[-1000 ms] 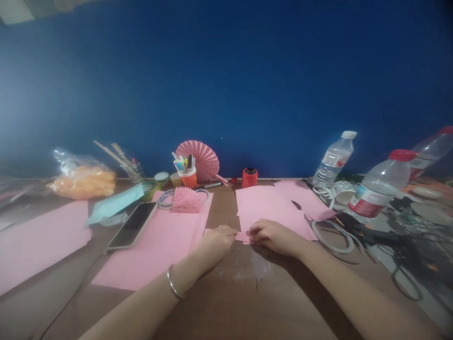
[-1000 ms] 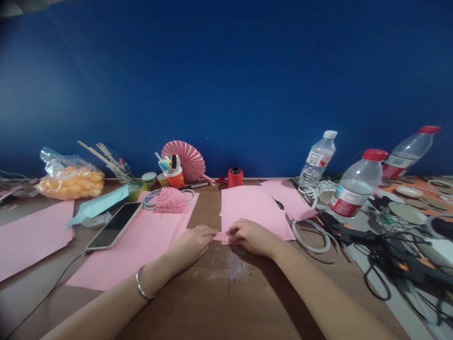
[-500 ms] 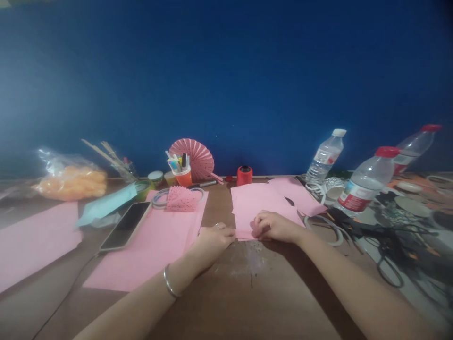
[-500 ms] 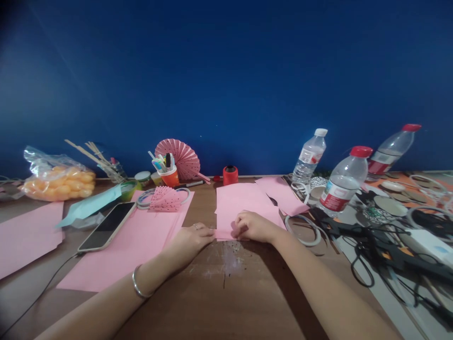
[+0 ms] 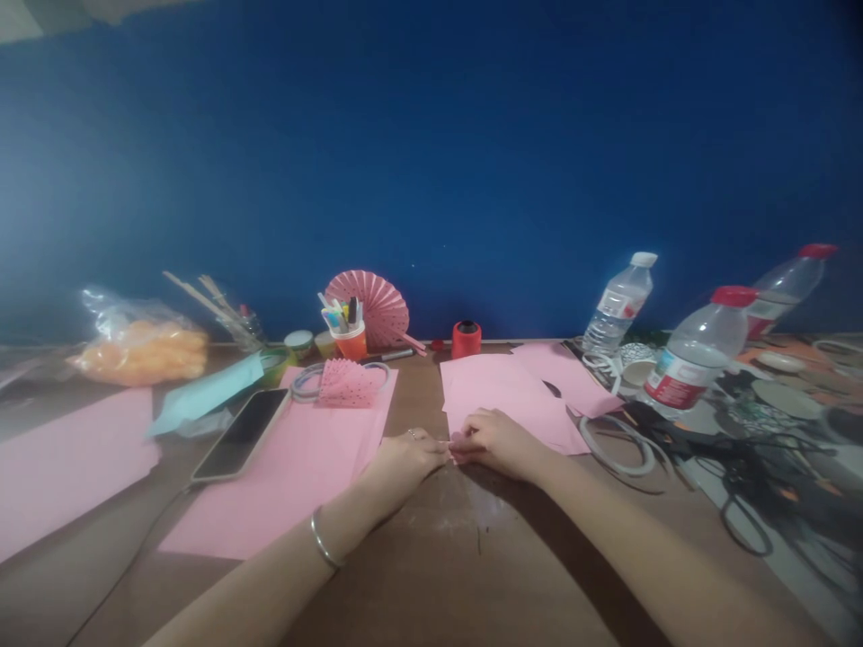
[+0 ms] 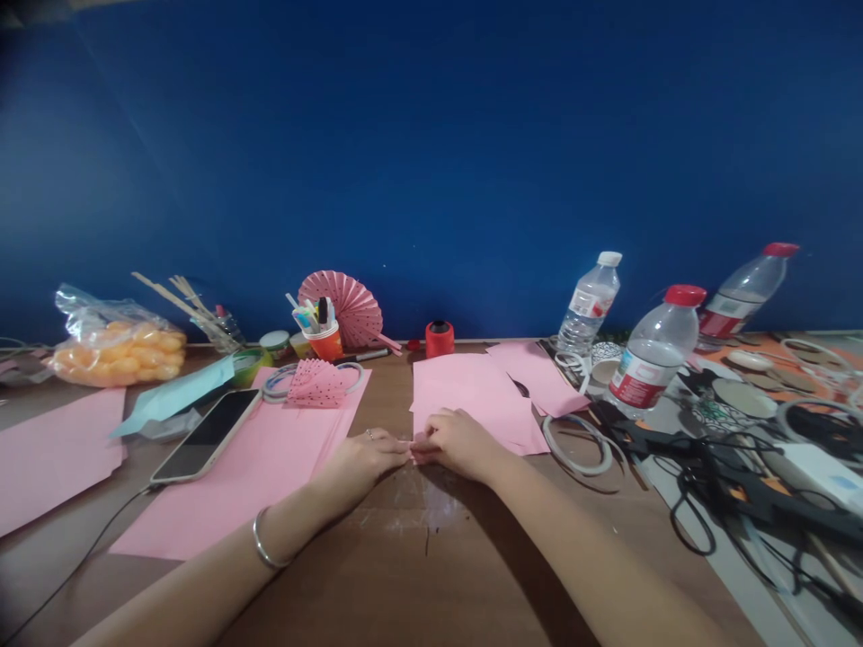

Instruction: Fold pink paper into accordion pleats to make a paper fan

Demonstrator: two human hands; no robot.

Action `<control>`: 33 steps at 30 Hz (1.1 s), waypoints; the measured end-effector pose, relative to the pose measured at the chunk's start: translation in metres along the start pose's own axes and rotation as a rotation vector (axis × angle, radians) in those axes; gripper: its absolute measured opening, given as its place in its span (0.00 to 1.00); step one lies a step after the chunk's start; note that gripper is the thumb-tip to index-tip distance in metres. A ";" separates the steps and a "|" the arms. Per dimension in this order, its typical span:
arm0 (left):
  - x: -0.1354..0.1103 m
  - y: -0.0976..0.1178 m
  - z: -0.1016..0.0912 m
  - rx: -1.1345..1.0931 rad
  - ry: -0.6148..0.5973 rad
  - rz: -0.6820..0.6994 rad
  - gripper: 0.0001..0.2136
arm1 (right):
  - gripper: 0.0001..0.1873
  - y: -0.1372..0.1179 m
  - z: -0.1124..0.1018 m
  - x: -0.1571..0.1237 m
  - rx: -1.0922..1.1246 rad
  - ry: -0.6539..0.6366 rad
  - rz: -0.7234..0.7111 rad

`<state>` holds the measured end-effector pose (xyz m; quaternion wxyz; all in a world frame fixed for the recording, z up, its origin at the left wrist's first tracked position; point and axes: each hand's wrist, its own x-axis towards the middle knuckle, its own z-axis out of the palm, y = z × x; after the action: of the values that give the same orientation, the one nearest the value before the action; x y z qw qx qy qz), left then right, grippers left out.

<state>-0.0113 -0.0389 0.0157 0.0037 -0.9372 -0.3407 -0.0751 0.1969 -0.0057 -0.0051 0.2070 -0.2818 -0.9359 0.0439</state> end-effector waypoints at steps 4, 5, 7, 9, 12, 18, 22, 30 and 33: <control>0.000 -0.002 0.001 -0.036 -0.004 -0.006 0.11 | 0.09 0.011 -0.003 -0.004 0.067 -0.041 0.023; 0.000 -0.002 0.002 -0.037 -0.003 -0.011 0.11 | 0.08 0.015 -0.006 -0.006 0.070 -0.054 0.061; -0.001 -0.002 0.002 -0.039 0.002 -0.016 0.11 | 0.09 0.022 -0.012 -0.012 0.082 -0.087 0.153; -0.001 -0.001 0.002 -0.042 0.011 -0.018 0.12 | 0.13 0.030 -0.019 -0.020 0.110 -0.123 0.260; -0.001 -0.001 0.003 -0.036 0.014 -0.018 0.12 | 0.13 0.036 -0.027 -0.029 0.172 -0.137 0.361; 0.000 0.001 0.004 0.009 -0.006 -0.028 0.11 | 0.08 0.023 -0.024 -0.025 0.194 -0.076 0.145; 0.001 0.004 0.002 0.041 -0.004 -0.071 0.10 | 0.09 0.014 -0.017 -0.017 0.149 -0.070 0.039; 0.003 0.003 0.004 0.013 -0.008 -0.076 0.09 | 0.14 0.016 -0.011 -0.021 0.195 -0.069 0.112; 0.003 0.002 0.005 0.004 -0.007 -0.083 0.09 | 0.14 0.015 -0.012 -0.021 0.193 -0.078 0.126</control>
<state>-0.0073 -0.0382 0.0114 0.0012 -0.9226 -0.3792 -0.0715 0.2248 -0.0051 -0.0047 0.1935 -0.3168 -0.9151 0.1574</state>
